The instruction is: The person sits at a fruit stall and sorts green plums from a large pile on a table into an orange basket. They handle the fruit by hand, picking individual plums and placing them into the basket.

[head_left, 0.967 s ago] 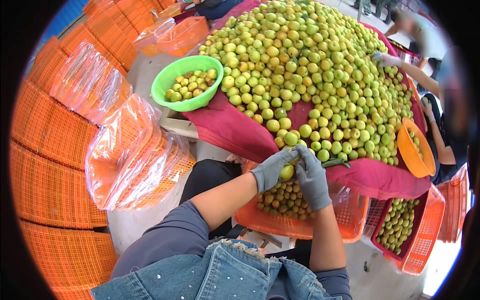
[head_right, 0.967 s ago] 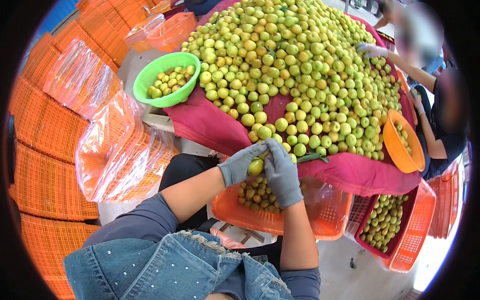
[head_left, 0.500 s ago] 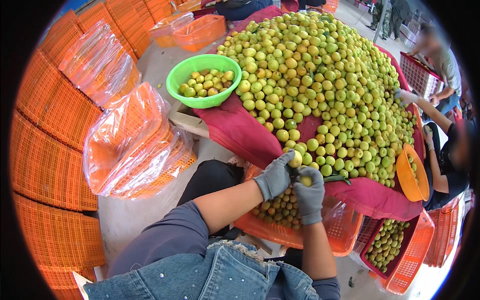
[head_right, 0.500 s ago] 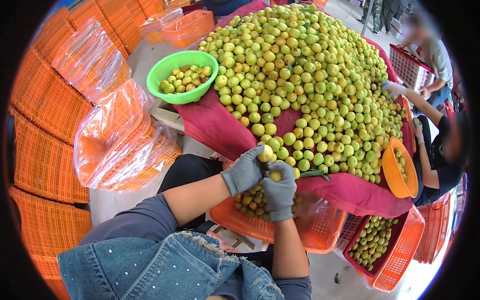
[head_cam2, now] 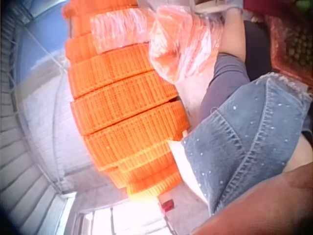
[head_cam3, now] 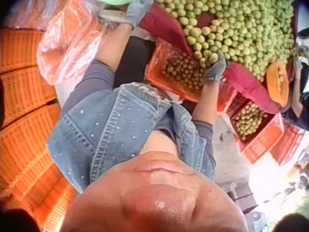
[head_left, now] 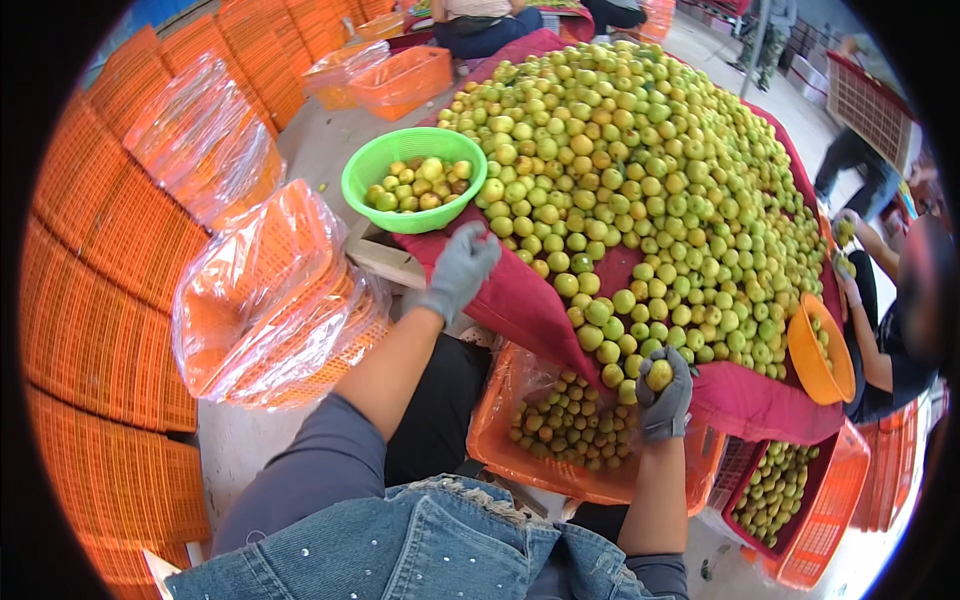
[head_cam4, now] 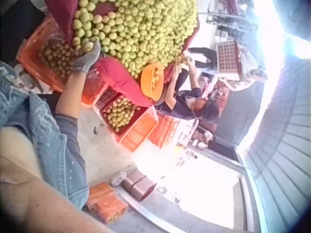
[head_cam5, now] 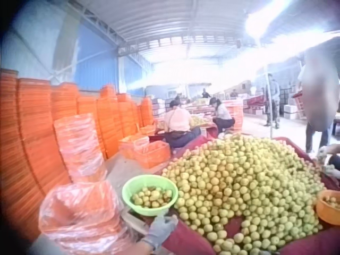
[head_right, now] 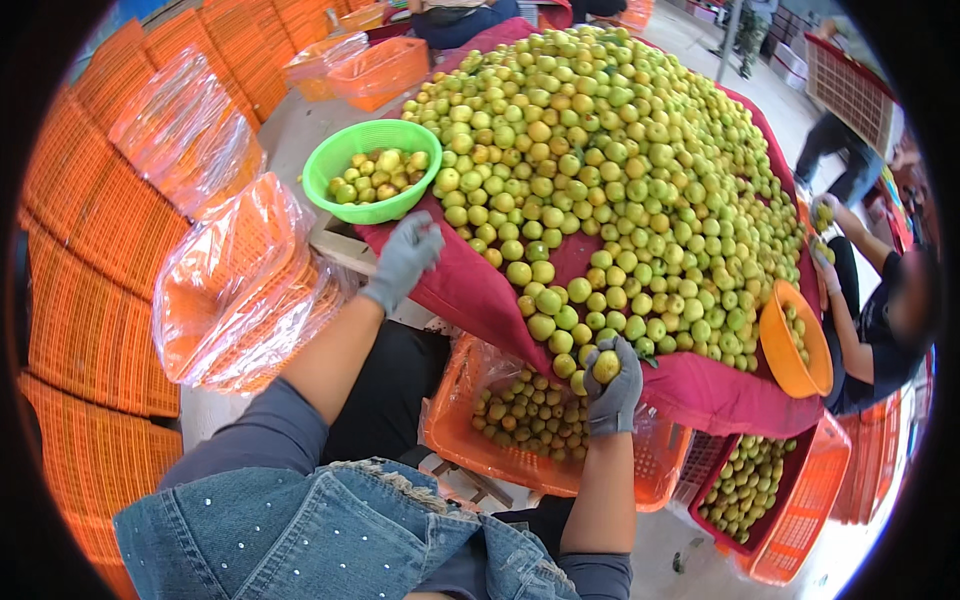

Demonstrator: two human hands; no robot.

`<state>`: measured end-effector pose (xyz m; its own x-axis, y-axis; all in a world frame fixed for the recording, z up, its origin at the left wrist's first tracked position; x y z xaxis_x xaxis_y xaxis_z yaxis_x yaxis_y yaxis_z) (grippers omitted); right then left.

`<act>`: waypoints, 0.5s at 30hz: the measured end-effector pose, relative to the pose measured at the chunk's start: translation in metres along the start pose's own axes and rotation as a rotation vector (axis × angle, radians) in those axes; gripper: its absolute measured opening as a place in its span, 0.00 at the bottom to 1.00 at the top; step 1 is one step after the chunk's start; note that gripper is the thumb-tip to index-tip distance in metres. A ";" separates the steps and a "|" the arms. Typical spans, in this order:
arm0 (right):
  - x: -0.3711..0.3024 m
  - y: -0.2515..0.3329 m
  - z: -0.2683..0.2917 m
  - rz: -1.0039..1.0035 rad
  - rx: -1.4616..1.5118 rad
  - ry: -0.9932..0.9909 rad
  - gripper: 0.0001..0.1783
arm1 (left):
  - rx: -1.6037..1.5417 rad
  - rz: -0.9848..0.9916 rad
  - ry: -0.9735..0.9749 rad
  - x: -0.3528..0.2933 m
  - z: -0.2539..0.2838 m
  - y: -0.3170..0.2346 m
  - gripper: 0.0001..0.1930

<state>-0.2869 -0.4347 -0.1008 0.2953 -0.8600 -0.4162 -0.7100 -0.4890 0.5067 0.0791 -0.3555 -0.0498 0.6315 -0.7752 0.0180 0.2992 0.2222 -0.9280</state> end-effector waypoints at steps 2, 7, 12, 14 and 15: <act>0.004 0.011 0.003 0.148 -0.112 0.088 0.07 | -0.303 -0.007 0.257 -0.031 -0.032 0.011 0.20; 0.001 0.052 0.021 0.038 0.222 0.095 0.11 | -0.093 0.081 0.295 -0.047 -0.026 0.050 0.19; -0.042 0.154 0.126 0.398 0.590 -0.176 0.14 | -0.002 0.059 0.164 -0.025 -0.030 0.083 0.10; -0.056 0.176 0.181 0.512 0.693 -0.198 0.13 | -0.048 0.087 0.172 -0.017 -0.043 0.090 0.06; -0.061 0.185 0.203 0.561 0.727 -0.239 0.13 | -0.070 0.115 0.170 -0.015 -0.043 0.096 0.05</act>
<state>-0.5654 -0.4432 -0.1350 -0.2909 -0.8501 -0.4391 -0.9566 0.2661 0.1186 0.0676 -0.3486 -0.1553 0.5267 -0.8373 -0.1469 0.1782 0.2778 -0.9440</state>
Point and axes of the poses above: each hand's wrist, its own x-axis towards the middle knuckle, its own z-axis out of the back of the hand, y = z × x, the point moved 6 cm from there along x, towards the middle knuckle, and after that the axes turned 13 degrees about x, right-handed, at the moved point
